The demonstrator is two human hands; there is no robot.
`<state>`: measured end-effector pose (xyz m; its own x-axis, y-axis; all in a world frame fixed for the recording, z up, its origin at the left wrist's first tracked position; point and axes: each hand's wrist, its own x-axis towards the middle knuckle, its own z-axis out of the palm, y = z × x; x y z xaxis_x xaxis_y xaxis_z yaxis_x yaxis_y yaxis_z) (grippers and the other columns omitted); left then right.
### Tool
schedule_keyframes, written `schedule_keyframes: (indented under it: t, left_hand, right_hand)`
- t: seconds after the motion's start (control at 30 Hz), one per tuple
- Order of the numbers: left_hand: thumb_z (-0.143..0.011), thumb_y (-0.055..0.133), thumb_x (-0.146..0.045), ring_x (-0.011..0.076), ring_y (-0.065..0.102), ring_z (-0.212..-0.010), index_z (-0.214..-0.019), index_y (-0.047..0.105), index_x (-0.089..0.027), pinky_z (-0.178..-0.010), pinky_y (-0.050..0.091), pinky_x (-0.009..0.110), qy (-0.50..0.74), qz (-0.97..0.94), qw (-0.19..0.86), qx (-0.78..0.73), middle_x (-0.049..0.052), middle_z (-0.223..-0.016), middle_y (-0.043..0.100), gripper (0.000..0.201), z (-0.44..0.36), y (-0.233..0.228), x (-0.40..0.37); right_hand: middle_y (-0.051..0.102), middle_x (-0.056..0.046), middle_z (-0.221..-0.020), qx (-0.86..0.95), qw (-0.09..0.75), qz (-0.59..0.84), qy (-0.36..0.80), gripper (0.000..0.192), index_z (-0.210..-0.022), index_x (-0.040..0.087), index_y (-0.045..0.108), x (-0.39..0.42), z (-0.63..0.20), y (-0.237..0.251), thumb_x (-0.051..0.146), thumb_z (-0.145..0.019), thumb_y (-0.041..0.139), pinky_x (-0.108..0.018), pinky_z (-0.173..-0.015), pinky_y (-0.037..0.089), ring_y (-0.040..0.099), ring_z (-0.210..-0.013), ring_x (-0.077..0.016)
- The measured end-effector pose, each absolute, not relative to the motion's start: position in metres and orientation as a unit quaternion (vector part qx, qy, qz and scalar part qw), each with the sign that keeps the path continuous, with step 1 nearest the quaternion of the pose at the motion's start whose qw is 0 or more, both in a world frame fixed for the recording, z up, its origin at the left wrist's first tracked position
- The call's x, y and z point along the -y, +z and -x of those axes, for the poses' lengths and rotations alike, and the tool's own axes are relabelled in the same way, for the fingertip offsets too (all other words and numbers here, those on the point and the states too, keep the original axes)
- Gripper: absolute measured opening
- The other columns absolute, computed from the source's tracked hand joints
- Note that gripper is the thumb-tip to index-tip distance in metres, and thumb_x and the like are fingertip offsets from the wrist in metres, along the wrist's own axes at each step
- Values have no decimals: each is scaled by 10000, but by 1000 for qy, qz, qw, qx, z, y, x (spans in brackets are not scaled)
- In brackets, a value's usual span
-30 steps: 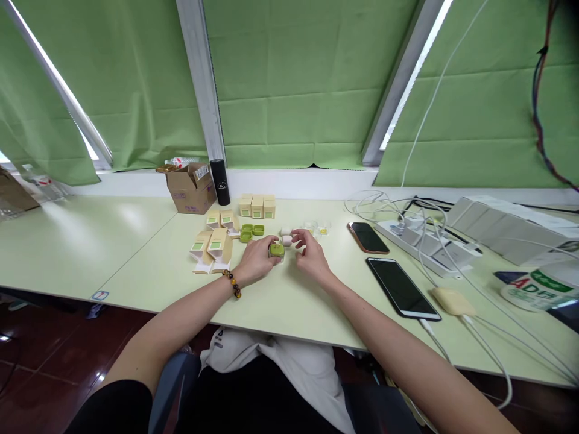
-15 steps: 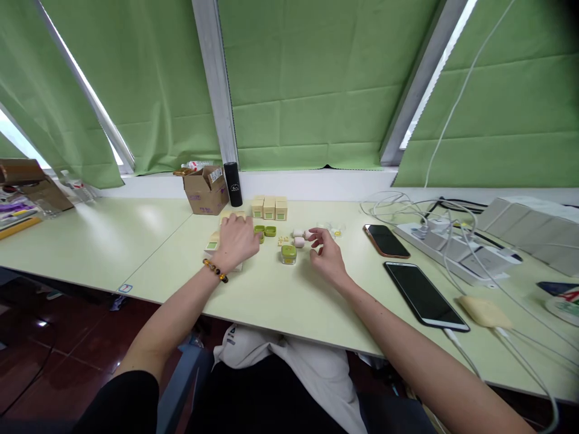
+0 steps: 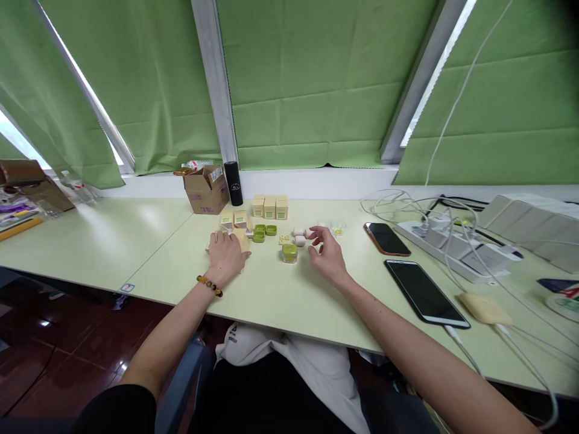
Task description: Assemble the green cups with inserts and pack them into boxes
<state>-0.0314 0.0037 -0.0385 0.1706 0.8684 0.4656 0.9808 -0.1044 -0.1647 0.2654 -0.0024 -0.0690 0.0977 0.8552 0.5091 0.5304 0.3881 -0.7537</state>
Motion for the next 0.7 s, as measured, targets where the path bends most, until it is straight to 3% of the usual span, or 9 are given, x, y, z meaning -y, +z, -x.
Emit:
schedule_keyframes:
  t: [0.2, 0.47, 0.6, 0.7]
  left_hand:
    - [-926, 623, -407, 426, 605, -1078, -1180, 631, -58, -941, 425, 509, -131, 729, 224, 634, 278, -1059, 702, 432, 30, -23, 10]
    - [-1015, 559, -413, 383, 614, -1177, -1380, 490, -140, -941, 485, 488, -374, 774, 208, 467, 227, -1297, 624, 462, -13, 6, 23]
    - [-1023, 579, -485, 391, 590, -1289, -1437, 456, -184, -1008, 462, 510, -422, 803, 193, 373, 223, -1377, 607, 527, -48, 0, 9]
    - [-1006, 608, -511, 410, 593, -1307, -1455, 457, -175, -1035, 444, 537, -399, 834, 167, 343, 241, -1420, 593, 581, -68, -9, -1]
  right_hand:
    - [694, -74, -1139, 656, 525, 522, 148, 464, -1288, 266, 534, 3, -264, -69, 230, -829, 590, -403, -772, 504, 638, -932, -255]
    - [746, -79, -1103, 661, 588, 441, 150, 282, -1201, 268, 614, 20, -251, -51, 433, -972, 635, -446, -886, 504, 664, -976, -262]
    - [760, -96, -1238, 659, 589, 412, 220, 430, -1282, 273, 611, 23, -245, -48, 558, -964, 667, -463, -964, 499, 682, -1103, -280]
    - [768, -103, -1182, 631, 607, 404, 265, 547, -1315, 258, 572, 17, -245, -51, 651, -944, 651, -453, -945, 497, 691, -1107, -290]
